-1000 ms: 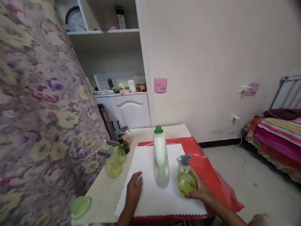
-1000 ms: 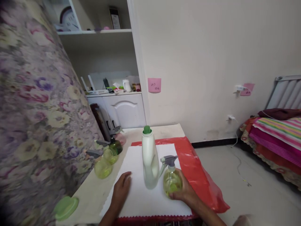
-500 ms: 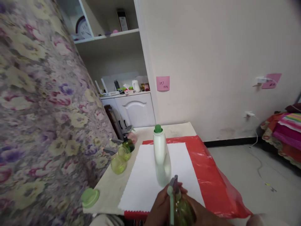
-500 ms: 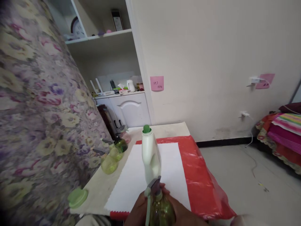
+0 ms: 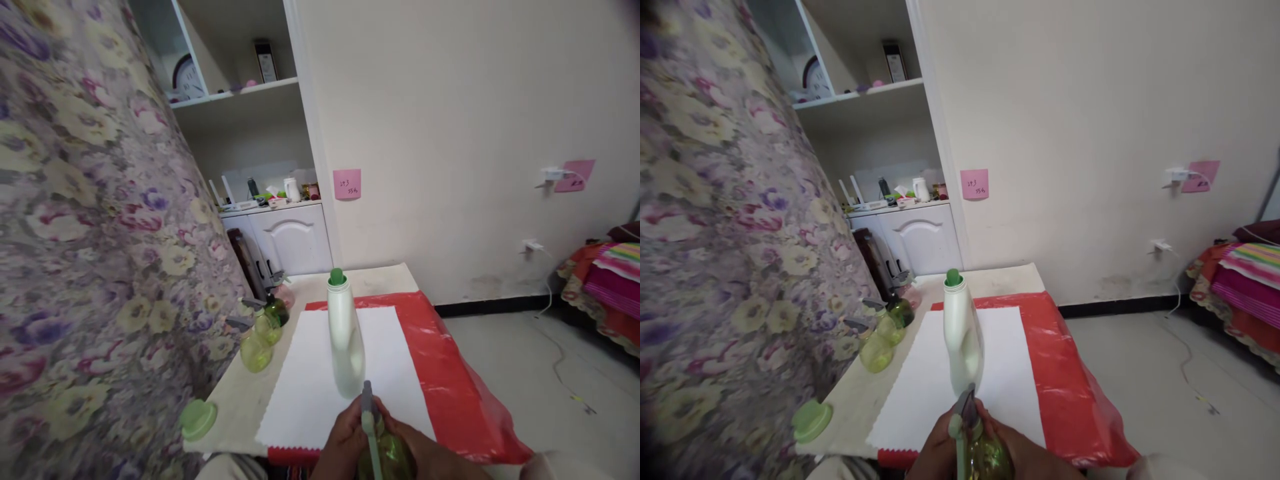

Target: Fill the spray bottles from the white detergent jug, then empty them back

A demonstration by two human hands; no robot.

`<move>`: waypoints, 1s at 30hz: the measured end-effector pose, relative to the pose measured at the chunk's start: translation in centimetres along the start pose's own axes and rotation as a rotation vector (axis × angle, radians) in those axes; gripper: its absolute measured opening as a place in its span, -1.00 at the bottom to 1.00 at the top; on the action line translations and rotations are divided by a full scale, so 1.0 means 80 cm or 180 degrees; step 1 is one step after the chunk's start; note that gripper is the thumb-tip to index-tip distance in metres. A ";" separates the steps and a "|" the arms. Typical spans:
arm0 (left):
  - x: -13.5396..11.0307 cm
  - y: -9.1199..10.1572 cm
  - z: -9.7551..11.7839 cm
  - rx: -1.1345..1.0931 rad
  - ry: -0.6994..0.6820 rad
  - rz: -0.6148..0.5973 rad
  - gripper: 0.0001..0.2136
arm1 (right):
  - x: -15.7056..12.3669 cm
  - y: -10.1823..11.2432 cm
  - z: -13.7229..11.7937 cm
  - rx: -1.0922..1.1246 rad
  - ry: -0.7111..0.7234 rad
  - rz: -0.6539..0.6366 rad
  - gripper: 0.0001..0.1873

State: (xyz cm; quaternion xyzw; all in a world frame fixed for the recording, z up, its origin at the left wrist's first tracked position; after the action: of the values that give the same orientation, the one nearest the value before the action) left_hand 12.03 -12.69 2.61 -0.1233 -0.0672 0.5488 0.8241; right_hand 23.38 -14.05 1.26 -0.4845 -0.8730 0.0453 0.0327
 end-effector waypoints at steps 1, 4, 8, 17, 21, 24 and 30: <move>0.001 0.003 -0.007 -0.0024 -0.0024 0.0107 -0.71 | 0.003 -0.001 0.002 0.0015 0.0030 -0.0004 -0.06; 0.007 0.011 -0.025 -0.0158 -0.0136 0.0569 -0.69 | 0.012 0.002 0.017 0.0234 0.0168 0.0122 0.01; 0.012 0.014 -0.027 -0.0261 -0.0383 0.1076 -0.69 | 0.019 0.007 0.040 0.0741 0.0215 0.0226 0.10; 0.005 0.014 -0.020 -0.0355 -0.0184 0.0663 -0.62 | 0.008 -0.004 0.009 0.0415 -0.0132 0.0011 0.01; 0.010 0.018 -0.028 -0.0334 -0.0320 0.1222 -0.62 | 0.017 0.012 0.049 0.0445 -0.0068 0.0220 0.22; 0.007 0.016 -0.025 -0.0254 -0.0286 0.1306 -0.60 | 0.020 0.020 0.068 0.0552 -0.0100 0.0248 0.30; 0.000 0.013 -0.021 -0.0176 -0.0221 0.0923 -0.65 | 0.013 0.013 0.054 0.0847 -0.0046 0.0043 0.25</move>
State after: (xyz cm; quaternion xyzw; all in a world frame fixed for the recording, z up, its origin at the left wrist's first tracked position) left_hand 11.51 -12.56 0.75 -0.1354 -0.0922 0.6639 0.7297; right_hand 23.29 -12.79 -3.15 -0.4815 -0.8562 0.1644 0.0900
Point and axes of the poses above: each hand's wrist, its own x-axis towards the middle knuckle, its own y-axis out of the back of the hand, z = x × y, the point moved 5 cm from there along x, towards the middle knuckle, and after that the axes turned 11 degrees about z, right-handed, at the moved point
